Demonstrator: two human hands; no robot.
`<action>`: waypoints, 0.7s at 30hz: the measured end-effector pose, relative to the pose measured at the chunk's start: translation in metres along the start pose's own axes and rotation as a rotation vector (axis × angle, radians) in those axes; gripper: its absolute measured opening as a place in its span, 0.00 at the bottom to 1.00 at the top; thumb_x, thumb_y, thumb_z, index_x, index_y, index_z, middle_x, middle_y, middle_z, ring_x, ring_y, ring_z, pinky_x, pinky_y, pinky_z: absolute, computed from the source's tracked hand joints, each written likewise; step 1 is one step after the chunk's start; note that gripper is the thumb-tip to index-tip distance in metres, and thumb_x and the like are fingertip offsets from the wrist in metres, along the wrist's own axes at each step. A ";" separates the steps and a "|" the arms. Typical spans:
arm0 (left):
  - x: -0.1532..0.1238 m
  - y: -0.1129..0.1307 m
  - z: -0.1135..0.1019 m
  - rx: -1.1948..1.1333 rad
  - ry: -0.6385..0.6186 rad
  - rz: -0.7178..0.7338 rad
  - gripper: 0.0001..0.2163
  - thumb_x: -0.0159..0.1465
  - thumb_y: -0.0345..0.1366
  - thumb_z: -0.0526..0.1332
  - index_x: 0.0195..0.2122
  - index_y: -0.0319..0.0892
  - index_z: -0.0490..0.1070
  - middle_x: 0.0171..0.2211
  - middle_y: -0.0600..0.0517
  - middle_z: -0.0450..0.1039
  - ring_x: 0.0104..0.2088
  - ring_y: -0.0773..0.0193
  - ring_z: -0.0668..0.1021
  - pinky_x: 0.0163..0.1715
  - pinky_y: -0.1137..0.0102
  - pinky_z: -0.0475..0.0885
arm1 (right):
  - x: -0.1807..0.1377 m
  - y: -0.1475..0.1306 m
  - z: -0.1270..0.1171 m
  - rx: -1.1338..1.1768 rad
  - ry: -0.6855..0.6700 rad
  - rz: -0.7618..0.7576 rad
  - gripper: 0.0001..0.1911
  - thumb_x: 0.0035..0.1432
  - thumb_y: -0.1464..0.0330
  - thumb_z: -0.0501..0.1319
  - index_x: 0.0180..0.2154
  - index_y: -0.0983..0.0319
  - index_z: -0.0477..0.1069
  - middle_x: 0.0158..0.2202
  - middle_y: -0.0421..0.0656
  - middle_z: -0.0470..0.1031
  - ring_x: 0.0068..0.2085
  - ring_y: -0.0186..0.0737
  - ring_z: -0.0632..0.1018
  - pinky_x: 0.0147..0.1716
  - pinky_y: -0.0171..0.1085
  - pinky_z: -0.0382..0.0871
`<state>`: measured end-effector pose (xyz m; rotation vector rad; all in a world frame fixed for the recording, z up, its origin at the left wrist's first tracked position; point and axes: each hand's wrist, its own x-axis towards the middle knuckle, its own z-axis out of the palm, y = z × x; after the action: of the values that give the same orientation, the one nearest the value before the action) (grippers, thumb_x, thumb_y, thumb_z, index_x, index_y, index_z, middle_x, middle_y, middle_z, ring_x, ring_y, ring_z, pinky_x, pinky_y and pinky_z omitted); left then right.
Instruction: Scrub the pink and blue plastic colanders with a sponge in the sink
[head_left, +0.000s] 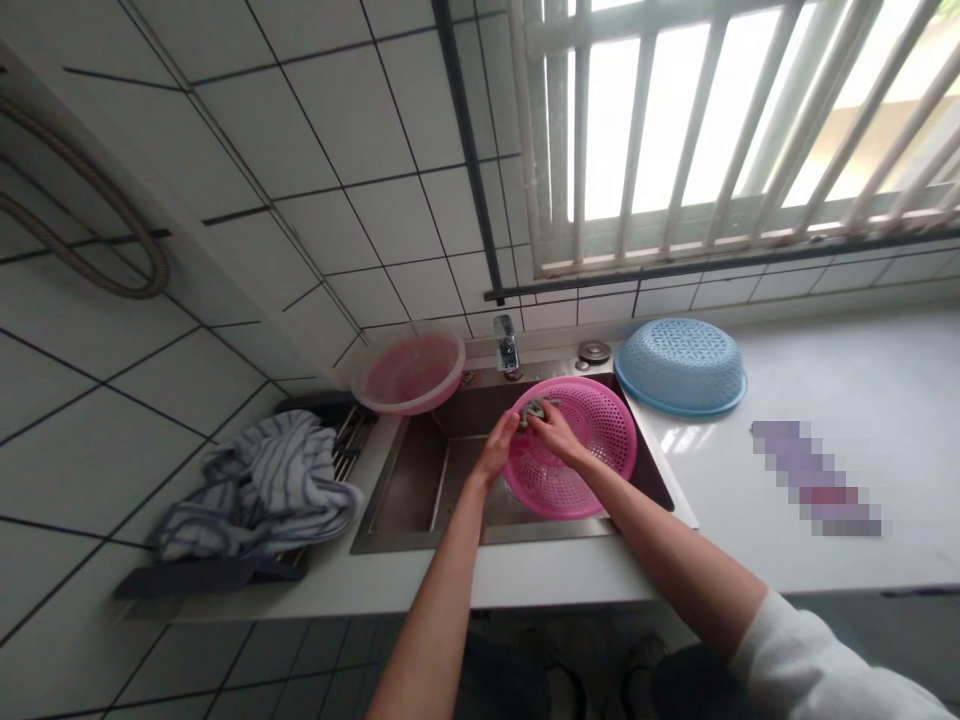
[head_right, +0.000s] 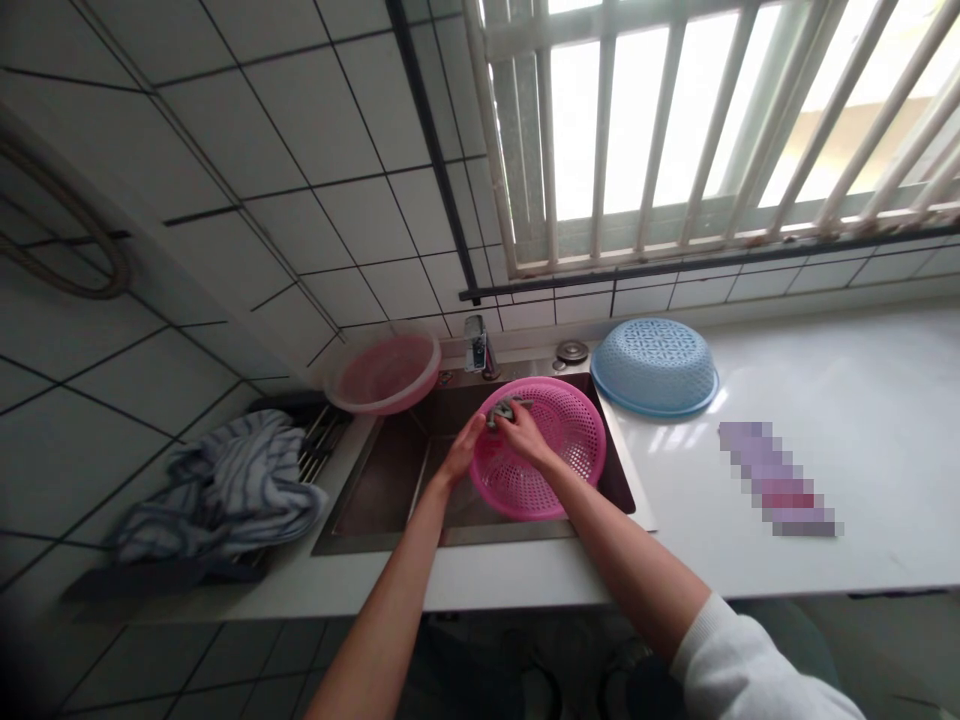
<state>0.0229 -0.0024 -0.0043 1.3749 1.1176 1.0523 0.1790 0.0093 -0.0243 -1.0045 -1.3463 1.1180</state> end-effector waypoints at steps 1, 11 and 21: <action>0.000 -0.002 -0.001 0.008 0.031 -0.009 0.34 0.63 0.64 0.61 0.60 0.45 0.74 0.66 0.43 0.70 0.69 0.47 0.67 0.70 0.55 0.56 | -0.002 0.000 0.002 0.011 -0.100 -0.003 0.12 0.58 0.60 0.61 0.39 0.61 0.70 0.37 0.43 0.75 0.38 0.40 0.73 0.40 0.37 0.68; -0.002 -0.002 -0.002 -0.010 -0.029 -0.016 0.27 0.65 0.59 0.60 0.58 0.45 0.73 0.62 0.44 0.74 0.64 0.49 0.72 0.67 0.57 0.62 | 0.011 0.007 -0.010 0.041 0.071 0.022 0.13 0.57 0.57 0.60 0.38 0.59 0.68 0.37 0.42 0.74 0.37 0.40 0.72 0.38 0.37 0.68; -0.006 0.004 -0.006 -0.069 0.002 -0.064 0.29 0.63 0.60 0.63 0.57 0.44 0.74 0.53 0.43 0.80 0.58 0.50 0.78 0.63 0.56 0.67 | -0.007 0.009 0.010 -0.100 -0.514 -0.052 0.08 0.55 0.66 0.61 0.38 0.61 0.73 0.36 0.43 0.77 0.35 0.40 0.74 0.37 0.37 0.67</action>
<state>0.0158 -0.0070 -0.0002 1.2757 1.1096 1.0366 0.1689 0.0030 -0.0349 -0.7712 -1.8395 1.3342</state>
